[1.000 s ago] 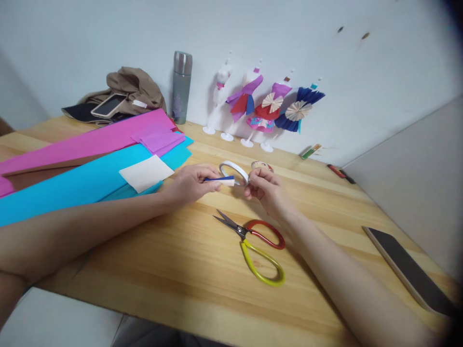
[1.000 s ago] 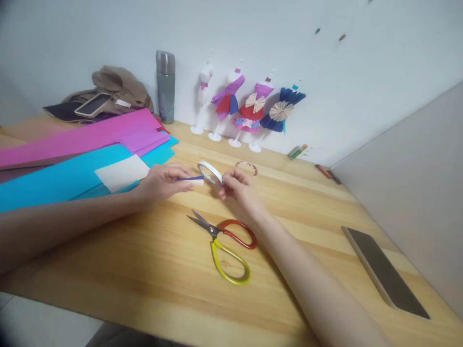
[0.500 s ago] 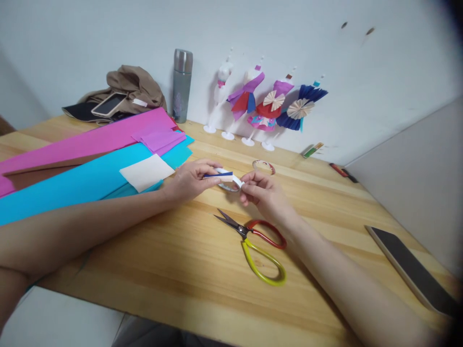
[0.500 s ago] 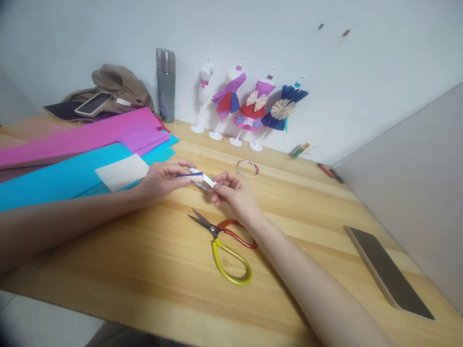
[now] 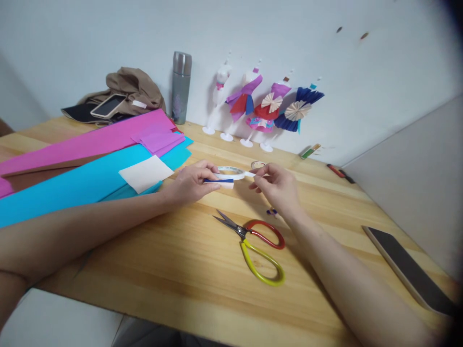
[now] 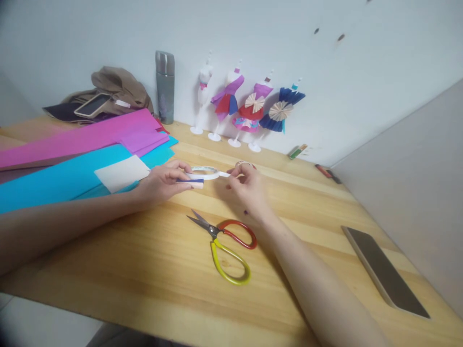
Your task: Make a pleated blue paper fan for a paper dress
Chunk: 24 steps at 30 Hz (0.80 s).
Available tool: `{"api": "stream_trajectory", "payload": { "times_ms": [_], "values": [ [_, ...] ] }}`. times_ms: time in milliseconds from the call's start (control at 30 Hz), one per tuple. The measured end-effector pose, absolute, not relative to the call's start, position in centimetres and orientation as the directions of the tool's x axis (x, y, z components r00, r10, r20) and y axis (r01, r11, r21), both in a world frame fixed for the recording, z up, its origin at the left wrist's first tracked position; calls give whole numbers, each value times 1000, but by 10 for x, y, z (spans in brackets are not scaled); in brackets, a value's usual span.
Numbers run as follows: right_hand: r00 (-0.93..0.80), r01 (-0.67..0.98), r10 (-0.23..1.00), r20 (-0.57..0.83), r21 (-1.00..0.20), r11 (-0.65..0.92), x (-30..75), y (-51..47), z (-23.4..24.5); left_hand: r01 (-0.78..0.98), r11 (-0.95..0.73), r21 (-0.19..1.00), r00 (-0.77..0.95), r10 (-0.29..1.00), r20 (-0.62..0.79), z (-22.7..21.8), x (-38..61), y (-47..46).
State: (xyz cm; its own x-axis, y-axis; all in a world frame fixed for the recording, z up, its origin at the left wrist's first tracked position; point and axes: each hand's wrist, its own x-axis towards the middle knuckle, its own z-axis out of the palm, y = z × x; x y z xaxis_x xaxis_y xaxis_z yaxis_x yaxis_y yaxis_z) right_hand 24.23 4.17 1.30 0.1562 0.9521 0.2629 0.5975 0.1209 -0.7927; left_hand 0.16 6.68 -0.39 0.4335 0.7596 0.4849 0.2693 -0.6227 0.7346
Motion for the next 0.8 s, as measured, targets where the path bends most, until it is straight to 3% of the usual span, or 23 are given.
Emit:
{"api": "stream_trajectory", "payload": {
  "times_ms": [167,400,467,567,633,700,800],
  "values": [
    [263,774,933,246,-631,-52,270,61,6,235,-612,755,431,762,484,-4,3,66],
    [202,828,948,247,-560,-30,276,63,13,190,-575,796,419,781,464,-4,3,64],
    [104,845,971,217,-535,29,273,53,28,181,-565,805,411,787,460,-5,3,65],
    [-193,840,981,9,-515,170,262,27,52,194,-532,825,389,813,433,-6,4,64],
    [-460,798,860,-219,-527,293,248,6,62,185,-475,860,370,845,387,-8,5,64],
    [-536,819,773,-339,-431,379,234,-11,65,128,-397,909,346,877,334,-11,6,66],
    [-494,864,814,-307,-279,420,221,-29,60,27,-282,959,292,920,262,-16,7,72]
  ]
}}
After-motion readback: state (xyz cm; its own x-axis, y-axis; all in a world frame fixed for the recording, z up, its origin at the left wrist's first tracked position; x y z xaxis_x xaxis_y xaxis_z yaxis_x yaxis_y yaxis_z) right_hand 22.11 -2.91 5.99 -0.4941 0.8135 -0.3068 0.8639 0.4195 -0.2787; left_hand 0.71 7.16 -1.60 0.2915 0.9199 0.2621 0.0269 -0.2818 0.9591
